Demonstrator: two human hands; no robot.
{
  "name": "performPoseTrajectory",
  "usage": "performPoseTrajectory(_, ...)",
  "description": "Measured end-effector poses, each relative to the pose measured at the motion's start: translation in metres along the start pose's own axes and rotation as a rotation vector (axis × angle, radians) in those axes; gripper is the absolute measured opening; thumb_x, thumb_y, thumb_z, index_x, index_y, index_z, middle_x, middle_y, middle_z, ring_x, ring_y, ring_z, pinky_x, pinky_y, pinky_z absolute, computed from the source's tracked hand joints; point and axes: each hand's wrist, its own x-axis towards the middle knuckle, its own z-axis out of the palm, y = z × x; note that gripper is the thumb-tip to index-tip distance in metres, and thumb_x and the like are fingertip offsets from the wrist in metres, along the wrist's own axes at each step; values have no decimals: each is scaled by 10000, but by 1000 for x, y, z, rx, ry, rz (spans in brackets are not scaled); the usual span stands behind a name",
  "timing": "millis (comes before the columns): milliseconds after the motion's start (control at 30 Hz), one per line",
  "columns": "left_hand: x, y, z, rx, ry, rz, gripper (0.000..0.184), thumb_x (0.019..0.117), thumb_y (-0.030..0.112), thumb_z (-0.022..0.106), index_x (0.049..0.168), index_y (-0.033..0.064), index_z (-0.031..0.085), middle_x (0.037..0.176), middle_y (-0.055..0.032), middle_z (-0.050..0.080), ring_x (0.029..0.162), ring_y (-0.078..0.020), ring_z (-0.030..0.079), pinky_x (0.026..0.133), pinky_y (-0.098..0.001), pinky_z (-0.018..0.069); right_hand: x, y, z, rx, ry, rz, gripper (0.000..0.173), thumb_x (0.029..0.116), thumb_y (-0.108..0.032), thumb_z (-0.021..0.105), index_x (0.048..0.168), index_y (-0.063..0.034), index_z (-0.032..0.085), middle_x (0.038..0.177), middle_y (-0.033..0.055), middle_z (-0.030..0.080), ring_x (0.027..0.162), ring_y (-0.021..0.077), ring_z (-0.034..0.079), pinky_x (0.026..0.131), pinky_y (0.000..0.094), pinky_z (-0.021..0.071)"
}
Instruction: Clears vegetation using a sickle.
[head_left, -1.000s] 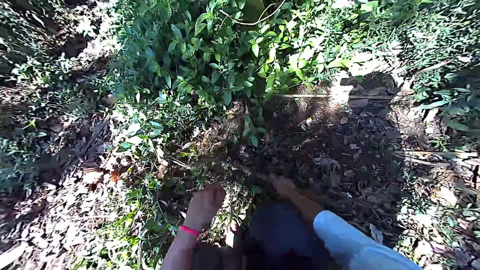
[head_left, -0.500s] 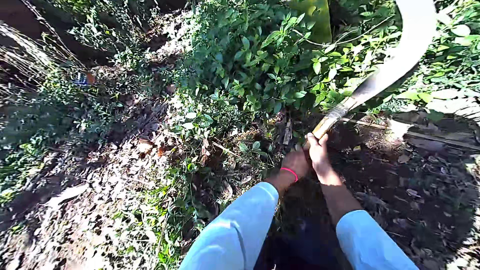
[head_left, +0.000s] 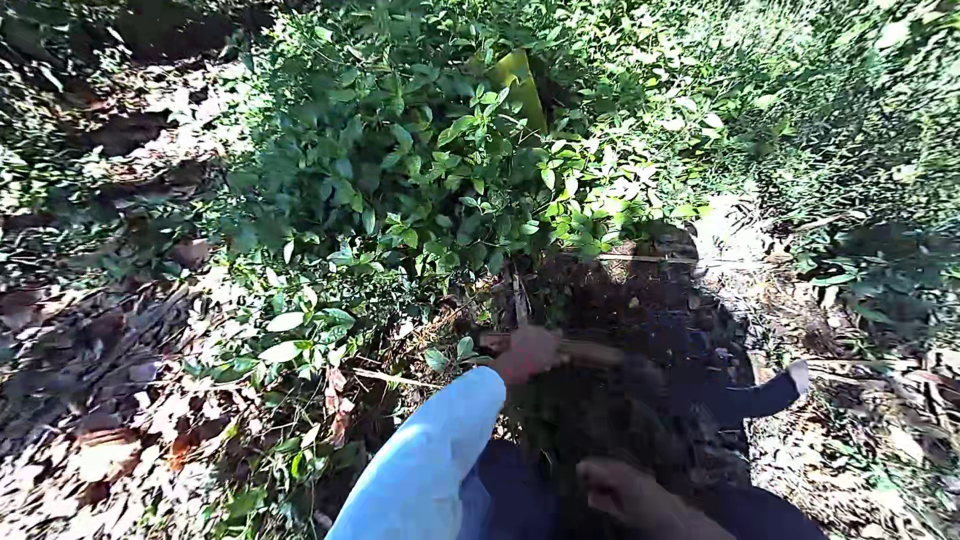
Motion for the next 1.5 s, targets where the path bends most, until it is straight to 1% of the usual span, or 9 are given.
performPoseTrajectory(133,-9,-136,-10,-177,138,-365,542,1053,462,502,1443,88,549,1280,-265,659,1209,-479,618,998,-691,460,-3,1,32,-69,29,50,369,1021,-129,612,1349,39,615,1265,252,672,1204,412,639,1076,596,459)
performPoseTrajectory(267,-198,-307,67,-323,217,-980,615,1023,554,494,1425,96,576,1305,-280,644,1229,-500,599,990,-727,444,-20,12,29,-228,48,217,345,1007,-198,634,1319,-52,662,1277,219,676,1198,430,635,1025,682,454)
performPoseTrajectory(467,-233,-180,162,-649,65,-832,636,1047,582,438,1347,52,620,1198,-274,685,1145,-456,653,983,-671,478,-61,-1,-46,-411,169,466,375,1012,-228,629,1331,-31,647,1308,290,627,1232,516,578,1033,727,403)
performPoseTrajectory(800,4,-162,-36,25,456,19,542,977,568,600,1273,116,649,883,-221,724,827,-461,713,696,-679,547,-33,-103,-61,-605,331,-99,347,957,-220,701,1272,-75,688,1154,226,704,1082,487,665,907,709,493)
performPoseTrajectory(933,-154,-314,60,-346,306,-768,543,1019,551,519,1330,129,663,1226,-290,673,1168,-516,622,947,-749,451,-25,-77,-56,-561,210,-43,357,993,-223,658,1316,-72,667,1236,238,678,1180,486,623,982,703,455)
performPoseTrajectory(1033,-263,-245,139,-562,181,-1045,600,1065,528,438,1380,45,607,1279,-314,642,1206,-511,608,994,-715,447,-41,-60,-66,-404,92,53,342,994,-169,658,1300,-17,659,1195,266,685,1136,487,645,982,696,463)
performPoseTrajectory(1133,-229,-148,162,-632,129,-931,626,1065,543,425,1340,13,613,1139,-302,689,1083,-487,666,943,-674,493,-54,-55,-79,-284,42,44,361,1004,-169,648,1316,10,634,1188,281,677,1111,499,644,978,711,449)
performPoseTrajectory(1367,-25,-144,-52,-59,146,-369,627,1032,554,508,1423,66,545,1164,-297,684,1077,-520,661,874,-705,504,-45,-42,-96,-421,76,-16,381,985,-204,679,1309,-6,653,1207,294,670,1123,527,636,959,723,455)
performPoseTrajectory(1500,-156,-263,82,-342,274,-938,564,1039,567,467,1335,123,652,1190,-266,696,1121,-491,657,908,-724,492,-43,-43,-103,-354,75,-63,378,984,-206,674,1314,-23,654,1196,263,682,1102,495,652,945,708,470)
